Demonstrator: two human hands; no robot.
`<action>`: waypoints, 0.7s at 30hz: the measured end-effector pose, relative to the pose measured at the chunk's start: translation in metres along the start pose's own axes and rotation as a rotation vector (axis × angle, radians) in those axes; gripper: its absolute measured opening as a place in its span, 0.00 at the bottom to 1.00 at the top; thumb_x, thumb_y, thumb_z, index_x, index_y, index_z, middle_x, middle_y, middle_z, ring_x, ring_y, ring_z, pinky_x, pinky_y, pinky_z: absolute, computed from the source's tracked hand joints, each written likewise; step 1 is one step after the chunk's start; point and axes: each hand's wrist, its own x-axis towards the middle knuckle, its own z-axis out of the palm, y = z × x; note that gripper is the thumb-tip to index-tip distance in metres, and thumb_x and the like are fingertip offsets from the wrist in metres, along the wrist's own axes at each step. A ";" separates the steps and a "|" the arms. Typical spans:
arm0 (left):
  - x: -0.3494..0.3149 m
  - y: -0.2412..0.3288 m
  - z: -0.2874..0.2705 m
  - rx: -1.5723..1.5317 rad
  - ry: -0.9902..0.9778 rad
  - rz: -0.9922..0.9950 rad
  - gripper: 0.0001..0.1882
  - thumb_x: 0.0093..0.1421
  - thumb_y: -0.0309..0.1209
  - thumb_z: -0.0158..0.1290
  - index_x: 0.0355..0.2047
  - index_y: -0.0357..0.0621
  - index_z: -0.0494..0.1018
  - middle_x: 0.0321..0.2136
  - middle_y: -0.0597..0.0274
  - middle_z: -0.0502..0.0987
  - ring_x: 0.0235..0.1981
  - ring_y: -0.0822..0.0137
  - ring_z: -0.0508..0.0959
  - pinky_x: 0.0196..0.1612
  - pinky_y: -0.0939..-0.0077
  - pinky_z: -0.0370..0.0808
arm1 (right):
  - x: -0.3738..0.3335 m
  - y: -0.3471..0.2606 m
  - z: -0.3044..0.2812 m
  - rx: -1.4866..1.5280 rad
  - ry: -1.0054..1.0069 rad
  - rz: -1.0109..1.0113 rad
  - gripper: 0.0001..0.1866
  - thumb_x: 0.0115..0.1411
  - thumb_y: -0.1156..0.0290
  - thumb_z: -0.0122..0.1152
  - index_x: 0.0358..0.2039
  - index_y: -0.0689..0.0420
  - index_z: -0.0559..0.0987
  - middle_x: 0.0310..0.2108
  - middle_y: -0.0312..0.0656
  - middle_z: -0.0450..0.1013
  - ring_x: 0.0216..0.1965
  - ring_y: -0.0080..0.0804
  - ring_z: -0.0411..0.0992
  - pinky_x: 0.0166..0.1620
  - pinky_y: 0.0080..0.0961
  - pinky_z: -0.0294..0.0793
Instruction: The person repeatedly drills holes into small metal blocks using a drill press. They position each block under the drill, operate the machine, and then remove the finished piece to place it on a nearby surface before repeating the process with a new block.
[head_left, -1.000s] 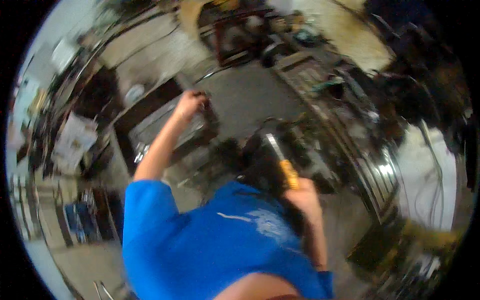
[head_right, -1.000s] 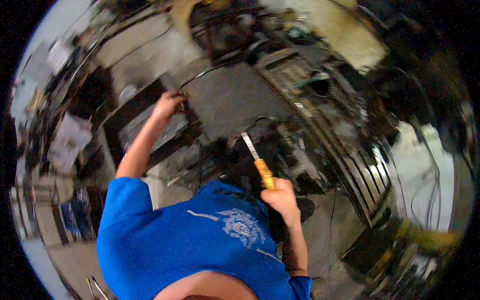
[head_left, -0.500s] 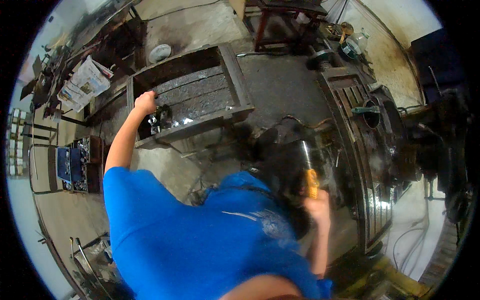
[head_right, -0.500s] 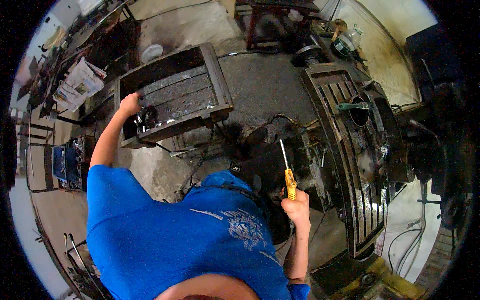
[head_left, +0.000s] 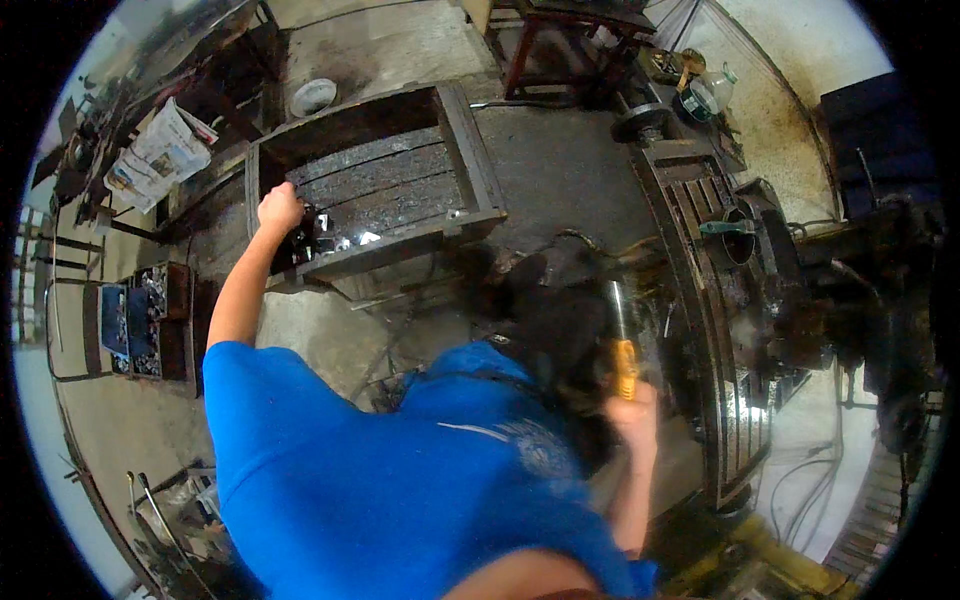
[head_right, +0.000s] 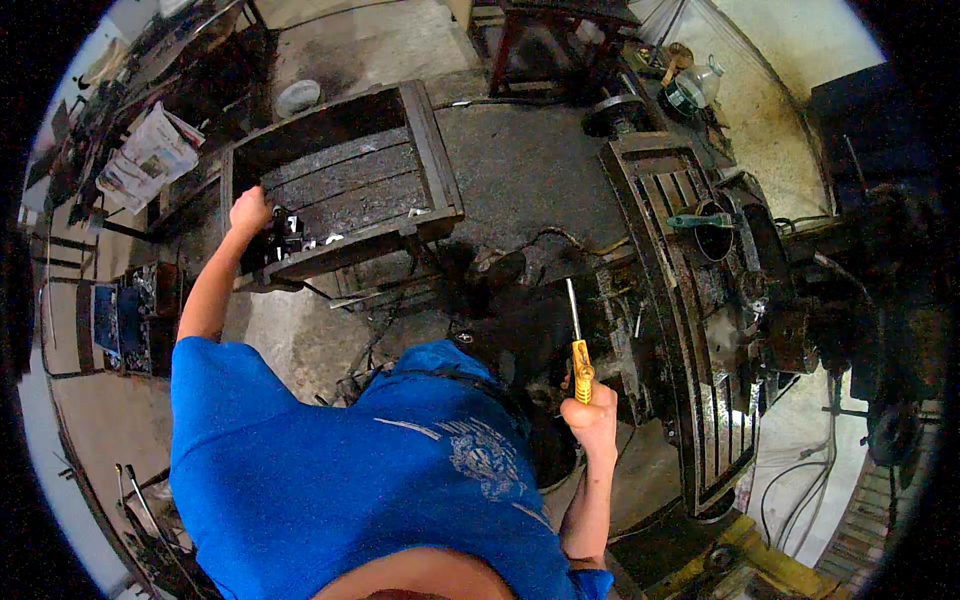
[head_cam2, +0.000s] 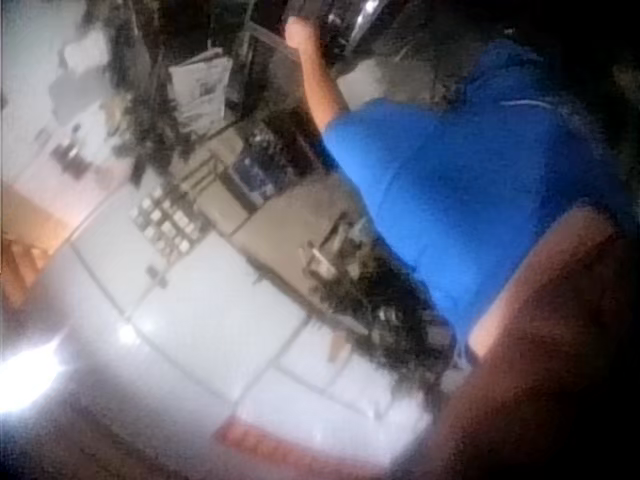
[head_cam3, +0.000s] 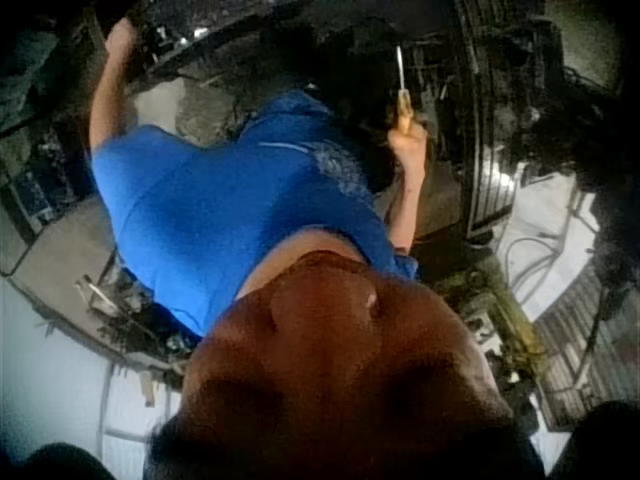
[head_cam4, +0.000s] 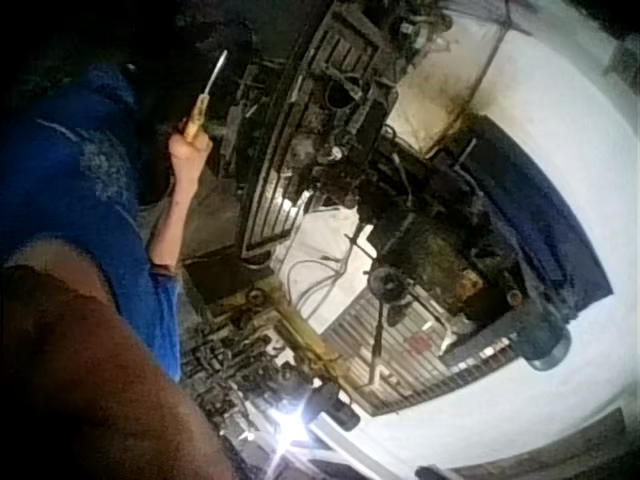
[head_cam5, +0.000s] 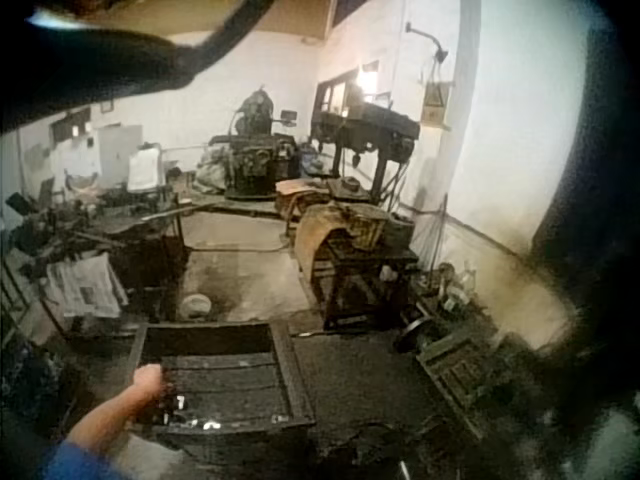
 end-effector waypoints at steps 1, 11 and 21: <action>-0.003 0.006 0.004 0.016 -0.026 -0.041 0.15 0.49 0.36 0.51 0.36 0.43 0.72 0.37 0.49 0.75 0.39 0.52 0.76 0.40 0.61 0.73 | 0.000 0.005 -0.001 0.020 -0.008 0.004 0.14 0.37 0.72 0.49 0.26 0.64 0.75 0.18 0.50 0.69 0.20 0.37 0.69 0.28 0.27 0.68; 0.004 0.035 0.013 -0.040 -0.049 -0.178 0.21 0.42 0.36 0.56 0.38 0.44 0.71 0.40 0.53 0.75 0.42 0.55 0.75 0.44 0.66 0.71 | -0.008 0.008 -0.005 0.047 0.024 -0.006 0.13 0.36 0.73 0.50 0.25 0.64 0.74 0.18 0.48 0.68 0.19 0.36 0.68 0.26 0.26 0.67; 0.004 0.112 -0.035 -1.951 -0.198 -0.179 0.09 0.51 0.36 0.53 0.29 0.44 0.71 0.20 0.68 0.69 0.16 0.75 0.63 0.17 0.82 0.57 | 0.006 -0.029 0.003 0.067 -0.122 0.072 0.14 0.34 0.66 0.53 0.22 0.62 0.70 0.15 0.51 0.63 0.19 0.45 0.66 0.26 0.34 0.64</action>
